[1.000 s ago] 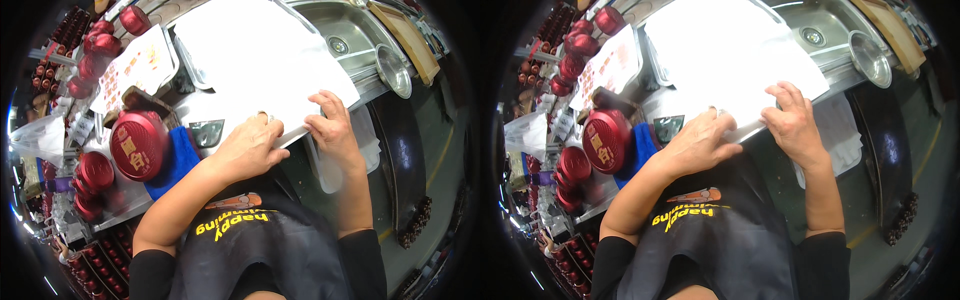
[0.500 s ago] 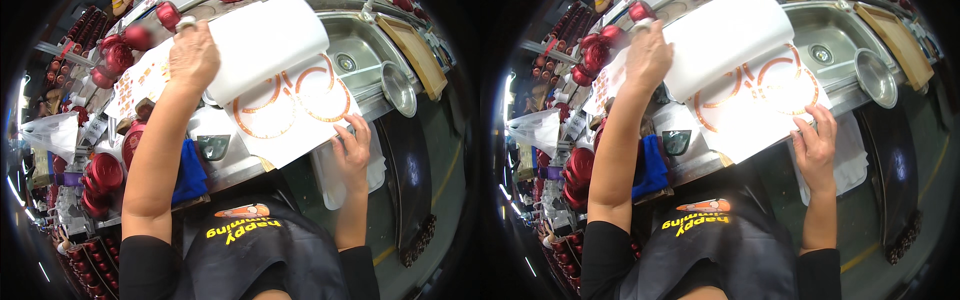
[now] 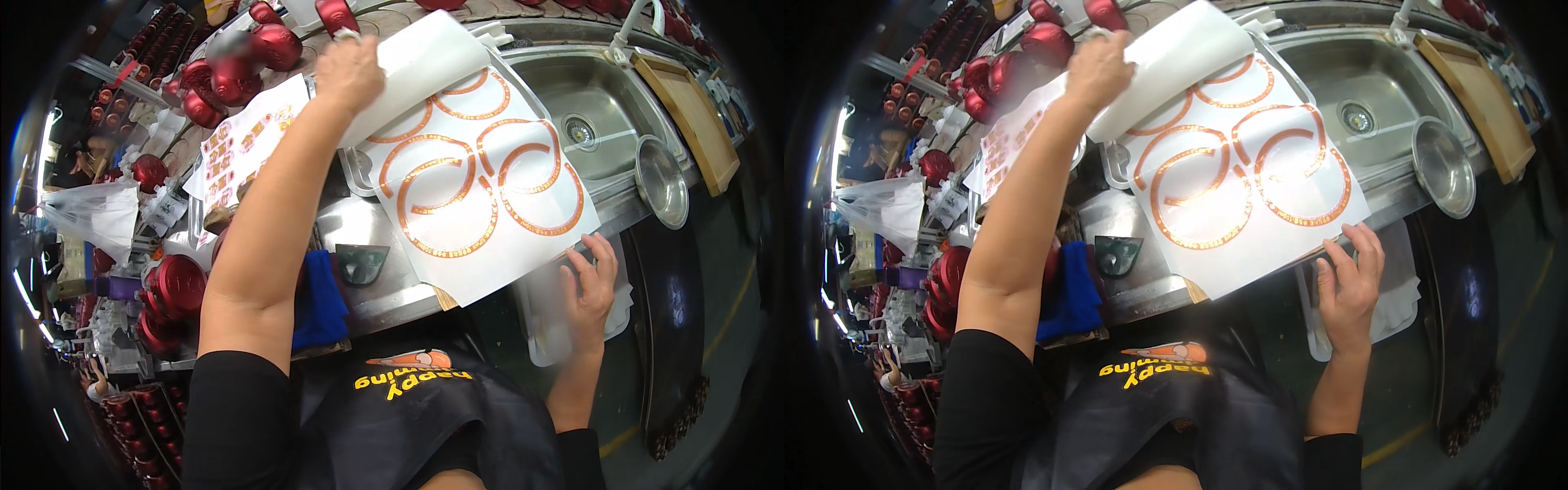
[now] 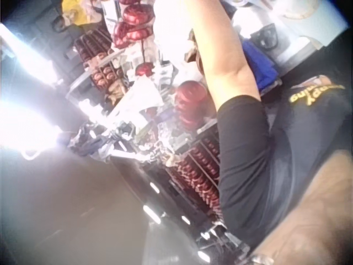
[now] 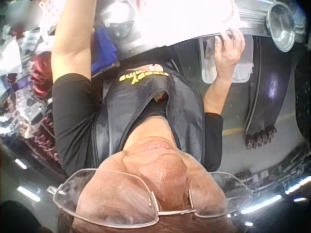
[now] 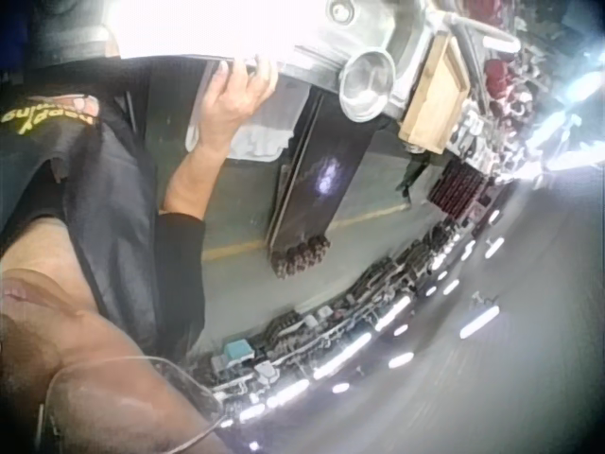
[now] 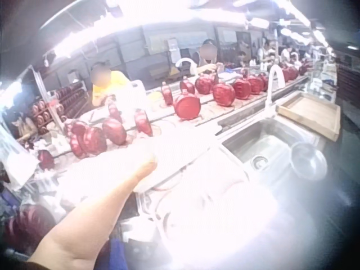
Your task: The person picks red containers from a conveyor belt, wipes them with a cloth, and applies gold stickers to the top surface. The person then places the labeled containers on a metal table.
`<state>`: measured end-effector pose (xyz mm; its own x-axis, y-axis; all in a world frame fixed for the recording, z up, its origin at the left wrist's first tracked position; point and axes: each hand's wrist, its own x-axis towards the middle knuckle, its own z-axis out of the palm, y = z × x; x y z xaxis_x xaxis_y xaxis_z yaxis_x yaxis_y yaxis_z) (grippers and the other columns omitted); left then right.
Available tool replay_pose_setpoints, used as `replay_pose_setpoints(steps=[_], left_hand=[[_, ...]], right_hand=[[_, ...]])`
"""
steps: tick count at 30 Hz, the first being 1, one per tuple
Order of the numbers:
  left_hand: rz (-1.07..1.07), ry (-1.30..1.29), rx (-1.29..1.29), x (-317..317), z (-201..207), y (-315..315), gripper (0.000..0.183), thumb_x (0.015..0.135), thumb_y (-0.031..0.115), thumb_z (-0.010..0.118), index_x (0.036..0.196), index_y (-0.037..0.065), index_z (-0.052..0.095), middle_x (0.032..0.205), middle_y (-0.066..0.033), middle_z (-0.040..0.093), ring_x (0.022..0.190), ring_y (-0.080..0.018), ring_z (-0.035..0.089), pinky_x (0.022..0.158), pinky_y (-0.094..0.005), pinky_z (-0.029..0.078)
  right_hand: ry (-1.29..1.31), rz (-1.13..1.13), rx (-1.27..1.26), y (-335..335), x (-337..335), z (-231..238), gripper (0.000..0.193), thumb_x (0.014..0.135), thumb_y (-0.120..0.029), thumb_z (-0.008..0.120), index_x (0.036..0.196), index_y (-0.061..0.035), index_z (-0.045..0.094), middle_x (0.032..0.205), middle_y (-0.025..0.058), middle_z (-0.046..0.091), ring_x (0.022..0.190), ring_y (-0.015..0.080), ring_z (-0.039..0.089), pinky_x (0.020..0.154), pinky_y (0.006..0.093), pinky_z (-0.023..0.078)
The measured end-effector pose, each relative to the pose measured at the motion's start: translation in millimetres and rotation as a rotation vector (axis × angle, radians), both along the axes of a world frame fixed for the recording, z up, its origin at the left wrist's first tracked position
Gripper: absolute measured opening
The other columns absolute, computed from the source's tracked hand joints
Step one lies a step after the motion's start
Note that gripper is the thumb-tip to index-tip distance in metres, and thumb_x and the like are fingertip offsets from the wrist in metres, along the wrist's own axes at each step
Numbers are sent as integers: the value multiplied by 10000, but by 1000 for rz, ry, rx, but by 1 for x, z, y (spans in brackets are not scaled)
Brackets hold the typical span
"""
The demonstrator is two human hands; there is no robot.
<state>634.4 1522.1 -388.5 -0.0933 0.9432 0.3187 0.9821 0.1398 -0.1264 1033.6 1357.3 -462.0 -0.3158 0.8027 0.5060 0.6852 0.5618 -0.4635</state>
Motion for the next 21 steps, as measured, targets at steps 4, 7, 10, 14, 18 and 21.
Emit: replay_pose_setpoints(steps=[4,7,10,14,18,21], left_hand=[[-28,-244,-400,24,-45,-4,485,882,351,622,1279,75,583,1206,-227,648,1125,-377,629,948,-435,508],[-87,-92,-435,22,-44,4,346,898,256,566,1184,79,647,1116,-202,691,1052,-368,662,910,-441,519],[-131,-44,-287,13,-14,16,278,909,186,526,1119,103,687,1056,-186,708,998,-354,680,871,-452,525],[-176,48,45,-9,44,31,287,940,172,449,1077,128,697,1039,-158,713,961,-343,692,830,-457,541],[-208,-67,386,-24,70,19,289,994,220,471,1168,58,636,1127,-198,664,1098,-343,626,906,-443,490],[-414,23,565,-10,85,4,251,980,182,476,1078,20,641,1070,-209,667,1056,-322,640,889,-448,491]], right_hand=[[3,35,-18,2,-11,0,247,822,2,686,1069,2,685,1277,159,572,1269,398,491,1047,486,411],[-13,34,-1,3,-8,6,246,824,3,684,1070,6,685,1283,162,571,1271,395,491,1048,486,411],[-21,20,-1,1,-3,11,246,824,9,682,1070,10,685,1286,166,572,1273,393,492,1048,485,410],[-13,7,-40,0,-4,12,247,823,10,683,1069,12,686,1280,168,577,1267,393,499,1044,480,415],[80,77,-8,4,-17,13,246,828,3,686,1074,12,685,1270,168,586,1255,381,514,1031,459,427],[235,148,-99,8,-27,19,263,838,-9,692,1100,11,681,1268,163,593,1226,351,545,1009,415,444]])
